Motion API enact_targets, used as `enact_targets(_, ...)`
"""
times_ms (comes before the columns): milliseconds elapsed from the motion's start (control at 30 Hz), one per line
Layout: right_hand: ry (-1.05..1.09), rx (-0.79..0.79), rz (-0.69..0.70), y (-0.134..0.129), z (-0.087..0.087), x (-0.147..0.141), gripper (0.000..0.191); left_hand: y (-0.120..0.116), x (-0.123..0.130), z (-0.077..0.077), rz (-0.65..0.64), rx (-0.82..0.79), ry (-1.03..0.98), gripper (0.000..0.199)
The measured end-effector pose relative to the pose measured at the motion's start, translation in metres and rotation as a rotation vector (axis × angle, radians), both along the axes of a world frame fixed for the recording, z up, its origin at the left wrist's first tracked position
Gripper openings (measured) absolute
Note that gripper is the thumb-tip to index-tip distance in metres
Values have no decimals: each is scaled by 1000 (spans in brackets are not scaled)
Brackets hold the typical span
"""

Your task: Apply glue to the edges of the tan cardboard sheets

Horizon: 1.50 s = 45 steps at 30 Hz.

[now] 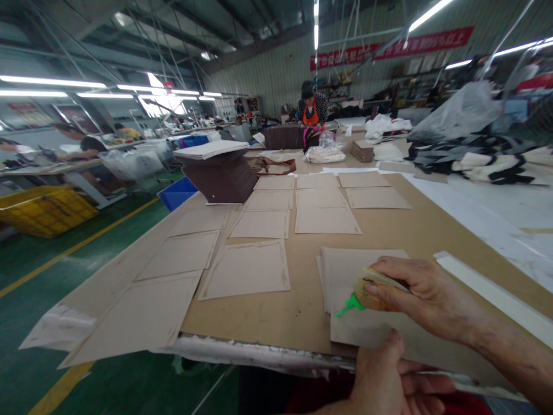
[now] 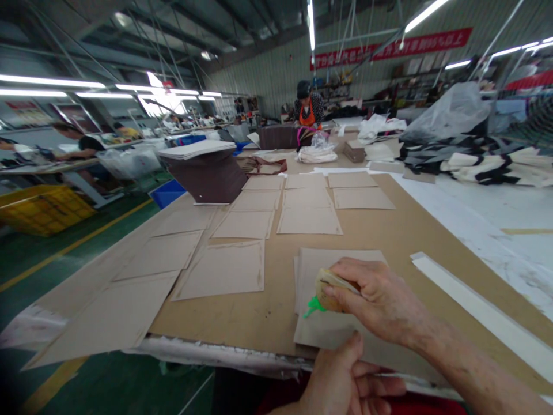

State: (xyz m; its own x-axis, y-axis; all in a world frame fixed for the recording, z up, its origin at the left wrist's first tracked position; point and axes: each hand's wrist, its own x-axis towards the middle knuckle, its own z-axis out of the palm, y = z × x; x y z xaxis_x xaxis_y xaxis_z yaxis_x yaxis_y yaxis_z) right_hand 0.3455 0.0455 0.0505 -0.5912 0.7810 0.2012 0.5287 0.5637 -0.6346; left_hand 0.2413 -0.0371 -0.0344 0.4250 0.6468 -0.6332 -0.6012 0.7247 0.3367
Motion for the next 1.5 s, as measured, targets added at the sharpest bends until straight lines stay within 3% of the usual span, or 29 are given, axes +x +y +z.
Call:
enact_targets(100, -21, 44, -11, 5, 0, 0, 30, 1, 0, 1, -2, -30, 16, 38)
enact_targets(267, 35, -123, 88, -4, 7, 2, 30, 1, 0, -9, -5, 13, -8, 41)
enact_targets(467, -17, 86, -39, 17, -1, 2, 29, 2, 3, -19, -25, 19, 16, 47)
enact_targets(567, -38, 147, -119, 30, -4, 1, 29, 4, 5, -11, -9, -12, 86, 43)
enact_targets(733, -77, 83, -121, 40, -6, 4, 32, 6, 8, 16, 21, -96, 234, 43)
enact_targets(800, -92, 115, -147, 47, -8, 4, 32, 6, 10, 20, 19, -97, 251, 42)
enact_targets(900, -94, 180, -205, 59, -11, 3, 31, 6, 12, 7, 15, -89, 257, 43)
enact_targets(1067, -78, 191, -220, 61, -10, 1, 30, 5, 12, -41, 11, 52, 98, 51)
enact_targets(1133, -73, 180, -202, 58, -9, 2, 30, 4, 10, -46, 5, 108, 73, 54)
enact_targets(1200, -74, 162, -187, 56, -8, 2, 29, 4, 9, -38, -4, 69, 131, 49)
enact_targets(1367, -84, 111, -139, 53, -3, 3, 26, 6, 8, -1, -12, -52, 188, 45)
enact_targets(1500, -66, 46, -90, 43, 0, -1, 26, 7, 7, 13, 3, -76, 236, 47)
